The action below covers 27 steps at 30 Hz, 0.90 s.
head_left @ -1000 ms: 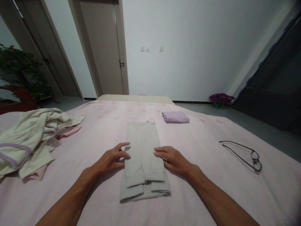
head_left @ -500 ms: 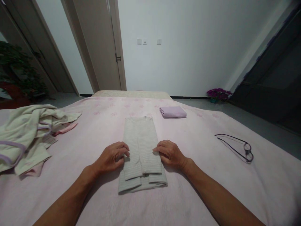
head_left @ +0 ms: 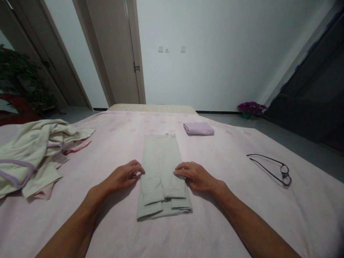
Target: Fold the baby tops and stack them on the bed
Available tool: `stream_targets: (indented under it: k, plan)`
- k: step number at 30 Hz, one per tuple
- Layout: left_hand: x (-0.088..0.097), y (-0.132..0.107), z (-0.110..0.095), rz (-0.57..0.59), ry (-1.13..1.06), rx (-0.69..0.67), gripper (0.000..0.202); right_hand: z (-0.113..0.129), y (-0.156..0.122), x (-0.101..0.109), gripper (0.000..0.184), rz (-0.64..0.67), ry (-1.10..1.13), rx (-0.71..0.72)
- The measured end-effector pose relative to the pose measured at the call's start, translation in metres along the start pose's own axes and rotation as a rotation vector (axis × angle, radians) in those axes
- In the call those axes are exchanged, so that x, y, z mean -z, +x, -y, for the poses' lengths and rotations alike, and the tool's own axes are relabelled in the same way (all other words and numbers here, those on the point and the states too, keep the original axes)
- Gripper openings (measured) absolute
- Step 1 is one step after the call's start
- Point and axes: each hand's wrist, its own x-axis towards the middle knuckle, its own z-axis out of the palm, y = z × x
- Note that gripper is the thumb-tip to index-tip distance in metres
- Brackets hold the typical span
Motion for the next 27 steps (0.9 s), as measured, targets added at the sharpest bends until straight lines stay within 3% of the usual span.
stream_targets:
  k: [5,9,14,22,27]
  plan:
    - [0.004,-0.002,-0.001,0.121,-0.085,-0.052,0.031,-0.006,-0.001,-0.009,0.055,-0.089,0.174,0.016]
    - [0.000,-0.001,-0.009,0.106,-0.066,-0.032,0.028,-0.016,-0.004,-0.017,0.049,-0.193,0.281,0.053]
    - [-0.010,0.000,-0.014,0.093,-0.040,-0.055,0.020,-0.018,-0.005,-0.023,0.049,-0.166,0.226,0.119]
    - [-0.019,0.005,-0.019,0.012,-0.235,-0.155,0.021,-0.012,-0.004,-0.027,0.049,-0.213,0.113,0.112]
    - [-0.024,0.006,-0.025,0.003,-0.115,-0.236,0.022,-0.006,0.001,-0.023,0.047,-0.231,0.020,0.116]
